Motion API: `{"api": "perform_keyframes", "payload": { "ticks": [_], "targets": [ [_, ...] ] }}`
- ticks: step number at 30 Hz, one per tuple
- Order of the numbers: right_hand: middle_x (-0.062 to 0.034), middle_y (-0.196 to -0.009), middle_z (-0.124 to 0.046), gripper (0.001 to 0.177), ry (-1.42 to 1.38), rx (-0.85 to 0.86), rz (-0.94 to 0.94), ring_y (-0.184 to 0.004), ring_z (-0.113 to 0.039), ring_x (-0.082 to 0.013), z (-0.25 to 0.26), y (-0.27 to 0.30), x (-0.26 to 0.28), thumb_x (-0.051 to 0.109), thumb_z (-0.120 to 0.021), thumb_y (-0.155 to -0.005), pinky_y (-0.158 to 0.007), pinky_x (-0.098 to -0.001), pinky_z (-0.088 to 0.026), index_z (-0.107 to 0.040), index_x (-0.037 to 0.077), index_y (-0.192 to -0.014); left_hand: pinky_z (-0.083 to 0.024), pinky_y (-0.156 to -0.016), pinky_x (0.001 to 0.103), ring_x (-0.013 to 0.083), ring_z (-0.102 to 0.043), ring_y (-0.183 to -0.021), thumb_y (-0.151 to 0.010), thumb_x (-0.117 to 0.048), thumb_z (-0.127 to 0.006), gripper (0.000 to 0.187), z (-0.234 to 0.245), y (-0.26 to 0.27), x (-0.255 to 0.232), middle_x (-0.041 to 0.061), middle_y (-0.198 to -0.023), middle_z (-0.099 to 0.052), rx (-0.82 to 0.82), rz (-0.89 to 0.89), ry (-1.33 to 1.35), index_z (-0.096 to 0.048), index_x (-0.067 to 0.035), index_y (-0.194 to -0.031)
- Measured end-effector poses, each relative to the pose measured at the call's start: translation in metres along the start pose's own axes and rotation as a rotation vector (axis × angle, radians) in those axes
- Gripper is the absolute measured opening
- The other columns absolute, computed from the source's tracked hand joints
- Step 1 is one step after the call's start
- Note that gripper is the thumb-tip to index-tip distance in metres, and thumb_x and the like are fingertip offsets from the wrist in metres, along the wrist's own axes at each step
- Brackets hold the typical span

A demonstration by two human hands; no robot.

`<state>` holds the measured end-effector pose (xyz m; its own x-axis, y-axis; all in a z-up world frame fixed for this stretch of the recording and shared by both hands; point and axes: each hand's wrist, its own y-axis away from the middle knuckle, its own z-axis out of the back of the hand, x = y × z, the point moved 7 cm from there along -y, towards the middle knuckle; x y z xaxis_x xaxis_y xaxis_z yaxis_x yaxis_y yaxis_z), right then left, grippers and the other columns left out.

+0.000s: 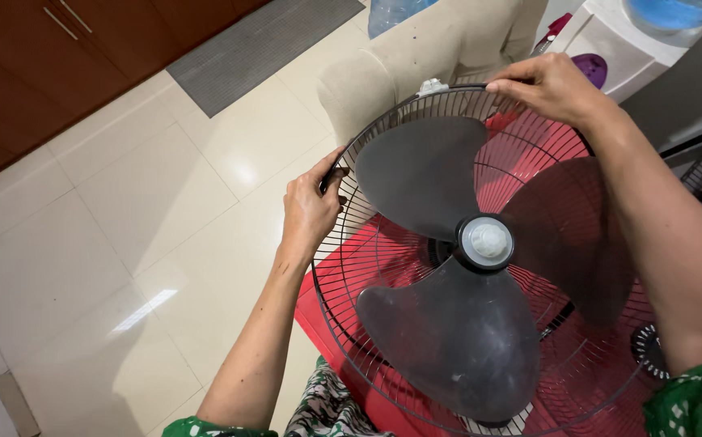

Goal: The person reassembles an electric fan by placing the front grille over the blades and securing it with a screwdriver. The person then tightens the screw to fasten the grille in place.

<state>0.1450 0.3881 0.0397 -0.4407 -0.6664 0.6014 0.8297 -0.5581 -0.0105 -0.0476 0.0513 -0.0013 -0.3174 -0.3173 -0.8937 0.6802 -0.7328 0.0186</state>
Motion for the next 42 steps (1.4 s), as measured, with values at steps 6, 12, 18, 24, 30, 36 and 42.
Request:
{"api": "perform_keyframes", "payload": {
  "ticks": [6, 12, 18, 24, 30, 36, 42],
  "targets": [
    [-0.011, -0.097, -0.077, 0.031, 0.104, -0.024, 0.069, -0.084, -0.072, -0.0162, -0.008, -0.015, 0.005, 0.032, -0.071, -0.101, -0.076, -0.0332, -0.057, -0.077, 0.009, -0.121, -0.057, -0.073, 0.038, 0.0217, -0.071, -0.061, -0.098, -0.011, -0.058, 0.049, -0.001, -0.001, -0.001, 0.009, -0.099, -0.081, -0.018, -0.058, -0.063, -0.057, -0.025, -0.145],
    [-0.0135, -0.095, -0.077, 0.037, 0.155, 0.074, -0.118, -0.079, -0.071, -0.0231, -0.008, -0.024, -0.007, 0.039, -0.073, -0.099, -0.072, -0.038, -0.057, -0.078, 0.008, -0.118, -0.059, -0.077, 0.039, 0.0214, -0.078, -0.07, -0.097, -0.005, -0.053, 0.056, -0.002, 0.001, 0.0, 0.01, -0.102, -0.079, 0.007, -0.049, -0.041, -0.054, -0.031, -0.147],
    [-0.0138, -0.098, -0.079, 0.038, 0.192, 0.053, -0.047, -0.085, -0.073, -0.0226, -0.007, -0.021, -0.008, 0.04, -0.072, -0.098, -0.078, -0.0381, -0.057, -0.079, 0.009, -0.118, -0.056, -0.074, 0.038, 0.0213, -0.071, -0.063, -0.095, -0.008, -0.057, 0.051, -0.001, 0.0, 0.0, 0.009, -0.098, -0.08, -0.015, -0.032, -0.065, -0.06, -0.029, -0.142],
    [-0.0121, -0.106, -0.078, 0.031, 0.043, 0.095, -0.048, -0.089, -0.076, -0.0198, -0.003, -0.005, -0.015, 0.027, -0.064, -0.102, -0.083, -0.0346, -0.061, -0.072, 0.011, -0.127, -0.054, -0.071, 0.037, 0.0187, -0.069, -0.062, -0.095, -0.01, -0.061, 0.045, 0.0, -0.001, -0.004, 0.009, -0.093, -0.08, -0.049, -0.071, -0.078, -0.065, -0.025, -0.137],
    [-0.0105, -0.105, -0.075, 0.034, 0.093, 0.006, 0.056, -0.085, -0.073, -0.02, -0.005, 0.014, -0.003, 0.018, -0.071, -0.097, -0.076, -0.0349, -0.061, -0.07, 0.009, -0.13, -0.054, -0.067, 0.034, 0.0187, -0.065, -0.063, -0.093, -0.007, -0.066, 0.039, 0.002, 0.001, -0.001, 0.01, -0.091, -0.079, -0.131, -0.119, -0.012, -0.071, -0.018, -0.131],
    [-0.0097, -0.1, -0.077, 0.028, 0.098, -0.091, 0.181, -0.087, -0.074, -0.0159, -0.004, 0.02, 0.005, 0.012, -0.069, -0.103, -0.075, -0.0306, -0.06, -0.071, 0.006, -0.13, -0.055, -0.067, 0.033, 0.0183, -0.067, -0.063, -0.09, -0.008, -0.07, 0.033, 0.002, -0.001, 0.004, 0.014, -0.096, -0.078, -0.202, -0.159, -0.001, -0.075, -0.013, -0.123],
    [-0.0124, -0.095, -0.075, 0.026, 0.251, -0.142, 0.288, -0.074, -0.07, -0.0169, -0.004, 0.024, 0.01, 0.017, -0.074, -0.103, -0.067, -0.0308, -0.055, -0.072, 0.002, -0.124, -0.054, -0.066, 0.036, 0.0225, -0.066, -0.06, -0.088, -0.012, -0.074, 0.029, 0.003, 0.002, 0.008, 0.014, -0.093, -0.077, -0.247, -0.134, -0.08, -0.077, -0.012, -0.117]
  ]
}}
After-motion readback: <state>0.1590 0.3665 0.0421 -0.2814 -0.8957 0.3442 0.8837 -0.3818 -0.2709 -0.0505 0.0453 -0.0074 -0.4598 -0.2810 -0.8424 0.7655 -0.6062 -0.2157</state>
